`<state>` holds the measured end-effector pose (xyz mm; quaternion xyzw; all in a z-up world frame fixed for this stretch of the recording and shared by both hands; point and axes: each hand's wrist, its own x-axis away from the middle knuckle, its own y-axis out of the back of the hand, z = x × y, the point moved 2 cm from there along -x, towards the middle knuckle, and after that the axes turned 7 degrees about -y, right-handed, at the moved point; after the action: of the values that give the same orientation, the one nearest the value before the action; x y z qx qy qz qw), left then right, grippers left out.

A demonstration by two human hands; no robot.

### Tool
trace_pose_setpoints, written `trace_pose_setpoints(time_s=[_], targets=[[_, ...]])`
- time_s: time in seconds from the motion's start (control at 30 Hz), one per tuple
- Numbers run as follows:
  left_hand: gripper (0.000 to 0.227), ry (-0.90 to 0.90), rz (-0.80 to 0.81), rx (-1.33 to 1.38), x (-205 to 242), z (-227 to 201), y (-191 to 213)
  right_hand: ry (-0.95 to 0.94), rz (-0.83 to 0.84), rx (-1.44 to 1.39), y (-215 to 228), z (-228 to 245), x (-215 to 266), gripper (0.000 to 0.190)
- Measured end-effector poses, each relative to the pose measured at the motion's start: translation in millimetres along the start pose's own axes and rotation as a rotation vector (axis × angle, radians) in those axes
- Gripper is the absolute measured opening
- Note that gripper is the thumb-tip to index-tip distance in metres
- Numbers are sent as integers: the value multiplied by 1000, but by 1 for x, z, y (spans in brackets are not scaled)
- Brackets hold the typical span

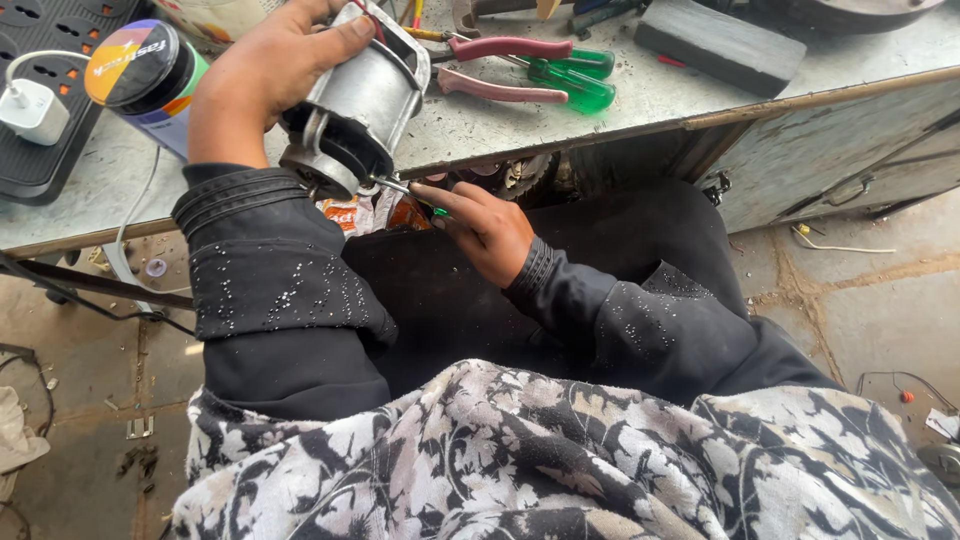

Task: The person uses a green screwdriver to loosen screws on a small electric motor. They then use pliers to pull out a metal component from the motor housing and continue to manipulate the internal parts with the screwdriver and pliers.

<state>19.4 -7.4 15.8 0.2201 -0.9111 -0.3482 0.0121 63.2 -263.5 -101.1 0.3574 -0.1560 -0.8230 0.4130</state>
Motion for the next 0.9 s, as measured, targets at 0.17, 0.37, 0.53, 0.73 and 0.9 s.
trace_pose_setpoints(time_s=[0.17, 0.37, 0.53, 0.73, 0.9], targets=[[57, -22, 15, -37, 0, -5, 0, -31, -17, -42, -7, 0, 3, 54], [58, 3, 21, 14, -3, 0, -1, -121, -28, -121, -17, -3, 8, 50], [58, -56, 66, 45, -6, -5, -2, -211, -59, -254, -41, -5, 16, 47], [60, -29, 48, -25, -7, -1, -1, -117, -75, -368, -43, 7, 13, 46], [64, -103, -16, 102, -1, 18, 5, -204, 118, 141, 2, 15, -8, 51]])
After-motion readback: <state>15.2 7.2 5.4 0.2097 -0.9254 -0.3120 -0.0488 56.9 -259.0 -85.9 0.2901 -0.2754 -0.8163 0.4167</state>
